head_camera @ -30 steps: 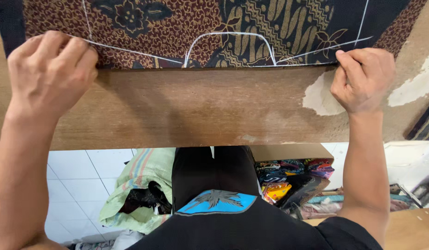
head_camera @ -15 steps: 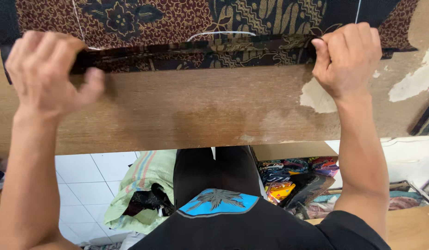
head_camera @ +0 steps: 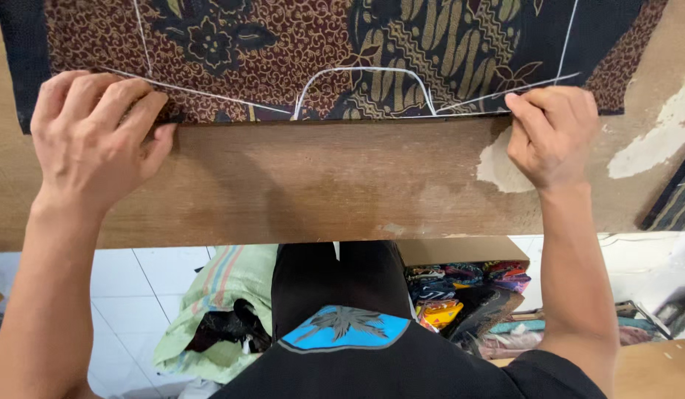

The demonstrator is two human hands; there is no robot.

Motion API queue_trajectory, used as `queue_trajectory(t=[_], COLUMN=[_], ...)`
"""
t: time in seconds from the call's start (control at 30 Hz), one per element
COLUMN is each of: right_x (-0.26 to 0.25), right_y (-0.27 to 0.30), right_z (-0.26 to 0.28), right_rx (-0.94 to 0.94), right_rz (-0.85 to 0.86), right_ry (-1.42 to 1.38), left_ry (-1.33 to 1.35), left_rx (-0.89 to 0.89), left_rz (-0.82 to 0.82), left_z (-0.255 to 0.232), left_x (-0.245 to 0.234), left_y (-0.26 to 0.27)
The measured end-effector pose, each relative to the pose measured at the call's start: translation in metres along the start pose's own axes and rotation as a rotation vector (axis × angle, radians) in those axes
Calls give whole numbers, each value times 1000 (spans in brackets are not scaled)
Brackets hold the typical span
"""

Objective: The person aligns a patterned fabric on a wooden table and uses a handheld electric cutter to trim the edges along white chalk lines. They repeatedly reposition the fabric and remove cut strips, continuing to trim different sections of the same piece.

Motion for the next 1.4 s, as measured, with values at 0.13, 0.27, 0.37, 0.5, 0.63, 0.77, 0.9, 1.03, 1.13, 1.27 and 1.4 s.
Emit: queue_trajectory(t=[0.13,0.27,0.37,0.5,0.63,0.77,0.9,1.03,1.13,1.27,1.4], right_x=[1,-2,-2,5,15,18,17,8,-12,-15,-11], right_y=[1,-12,-16,-15,-11,-11,-19,-5,9,9,-3], right_z=[10,19,26,15,-5,-15,-20,-15,-17,-9,14], right_rx=[-13,-39,-64,-45,0,29,-9,-65,-34,94,53], right_rz=[4,-3,-36,-11,41,114,81,42,-26,74,85], right_ry=[93,138,190,186,193,189,157,79,37,37,-61], left_ry=[-43,-284,-237,22,106,13,10,139,184,115,149], left_rx=[44,39,17,-63,-87,-89,-124,-169,-208,-193,-197], left_rz=[-91,-95,-83,-15,67,92,66,39,-1,-84,1], left_z=[-6,-10,-3,17,26,17,4,10,14,9,-2], left_x=[2,28,48,65,61,45,39,41,42,27,12], left_y=[0,6,12,15,18,9,7,24,38,43,27])
Point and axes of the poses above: each hand's wrist, its own y-axis away from the middle knuckle, its own x-axis out of the palm, z = x × y, the point moved 4 cm from there along -y, towards the middle knuckle, and after that the axes turned 5 degrees about z, right-handed, at the moved point
